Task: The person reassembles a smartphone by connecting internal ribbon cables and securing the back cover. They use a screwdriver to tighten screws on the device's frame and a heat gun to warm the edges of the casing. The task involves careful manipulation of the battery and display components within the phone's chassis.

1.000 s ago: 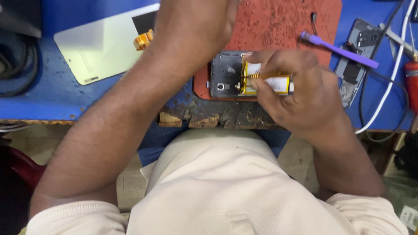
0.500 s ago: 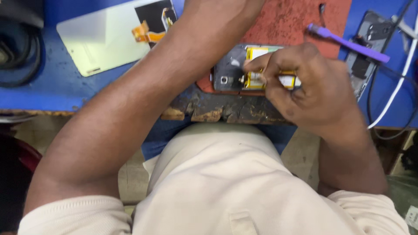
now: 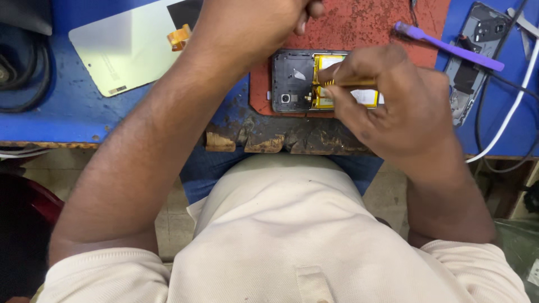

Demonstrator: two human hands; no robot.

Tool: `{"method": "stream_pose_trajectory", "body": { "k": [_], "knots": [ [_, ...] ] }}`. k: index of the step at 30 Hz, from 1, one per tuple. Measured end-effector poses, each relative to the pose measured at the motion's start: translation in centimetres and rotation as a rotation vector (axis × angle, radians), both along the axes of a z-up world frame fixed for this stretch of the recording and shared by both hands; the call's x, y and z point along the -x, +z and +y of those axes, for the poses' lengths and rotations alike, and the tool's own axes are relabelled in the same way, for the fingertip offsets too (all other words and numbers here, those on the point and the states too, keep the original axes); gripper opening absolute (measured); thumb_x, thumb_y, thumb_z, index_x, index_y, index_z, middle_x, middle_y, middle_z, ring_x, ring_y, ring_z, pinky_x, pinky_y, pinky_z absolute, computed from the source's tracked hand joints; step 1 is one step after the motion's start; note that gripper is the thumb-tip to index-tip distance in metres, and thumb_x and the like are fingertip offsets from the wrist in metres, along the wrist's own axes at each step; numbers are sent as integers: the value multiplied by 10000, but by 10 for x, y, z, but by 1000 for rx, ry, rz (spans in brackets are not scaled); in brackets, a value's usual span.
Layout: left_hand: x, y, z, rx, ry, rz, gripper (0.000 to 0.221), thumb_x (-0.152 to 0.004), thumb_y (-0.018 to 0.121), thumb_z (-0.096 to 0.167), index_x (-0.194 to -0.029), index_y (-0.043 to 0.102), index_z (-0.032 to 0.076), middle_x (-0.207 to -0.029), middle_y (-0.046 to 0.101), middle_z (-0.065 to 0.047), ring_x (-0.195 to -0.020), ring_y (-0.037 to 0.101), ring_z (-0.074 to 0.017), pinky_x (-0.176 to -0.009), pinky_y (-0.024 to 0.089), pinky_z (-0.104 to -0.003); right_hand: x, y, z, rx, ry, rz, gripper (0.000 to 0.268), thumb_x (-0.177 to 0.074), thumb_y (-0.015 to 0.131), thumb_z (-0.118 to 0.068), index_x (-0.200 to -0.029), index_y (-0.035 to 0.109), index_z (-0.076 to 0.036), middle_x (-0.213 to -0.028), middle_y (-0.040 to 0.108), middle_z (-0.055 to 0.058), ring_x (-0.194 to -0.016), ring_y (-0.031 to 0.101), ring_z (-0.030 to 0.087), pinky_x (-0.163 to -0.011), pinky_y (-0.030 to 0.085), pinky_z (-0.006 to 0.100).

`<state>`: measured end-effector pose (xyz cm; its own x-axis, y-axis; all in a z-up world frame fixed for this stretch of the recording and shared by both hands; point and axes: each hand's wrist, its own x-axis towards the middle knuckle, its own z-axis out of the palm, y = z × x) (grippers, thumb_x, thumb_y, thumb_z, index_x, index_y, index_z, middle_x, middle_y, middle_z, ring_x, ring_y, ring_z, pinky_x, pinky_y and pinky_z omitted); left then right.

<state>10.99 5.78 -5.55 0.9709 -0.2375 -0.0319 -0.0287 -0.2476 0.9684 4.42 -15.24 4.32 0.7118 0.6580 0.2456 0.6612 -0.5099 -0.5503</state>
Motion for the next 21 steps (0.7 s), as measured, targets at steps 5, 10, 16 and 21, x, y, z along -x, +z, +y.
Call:
{"method": "stream_pose_trajectory", "body": {
  "k": [5,10,16,21],
  "knots": [
    [4,21,2,233,-31,-207,194,-1061,606,162,-963,727,45,-847,740,-9,-794,728,-94,-740,595,-258,-9,-9,-8,-507,-144,213,334,-1058,762,46,-1218,469,21,-1103,679,147,-1022,746,225,-902,635,309],
    [7,24,-2,386,-110,-215,150,-1074,677,125,-988,722,11,-898,739,-45,-865,721,-125,-827,598,-293,-19,-21,-27,-579,-260,107,367,-1081,739,66,-1260,425,3,-1122,669,154,-1035,736,228,-920,628,305],
    [6,24,-5,539,-114,-94,52,-1042,718,76,-1026,722,27,-929,759,-34,-895,745,-131,-884,625,-303,-15,-27,-27,-565,-260,36,411,-1107,712,91,-1309,371,-19,-1144,657,162,-1052,724,232,-942,619,301],
    [8,26,-6,447,-95,-81,45,-1015,713,69,-990,717,31,-890,753,-28,-854,719,-112,-845,598,-281,-14,-27,-26,-537,-254,4,450,-1130,689,111,-1351,326,-37,-1162,648,170,-1066,715,235,-960,611,297]
  ]
}}
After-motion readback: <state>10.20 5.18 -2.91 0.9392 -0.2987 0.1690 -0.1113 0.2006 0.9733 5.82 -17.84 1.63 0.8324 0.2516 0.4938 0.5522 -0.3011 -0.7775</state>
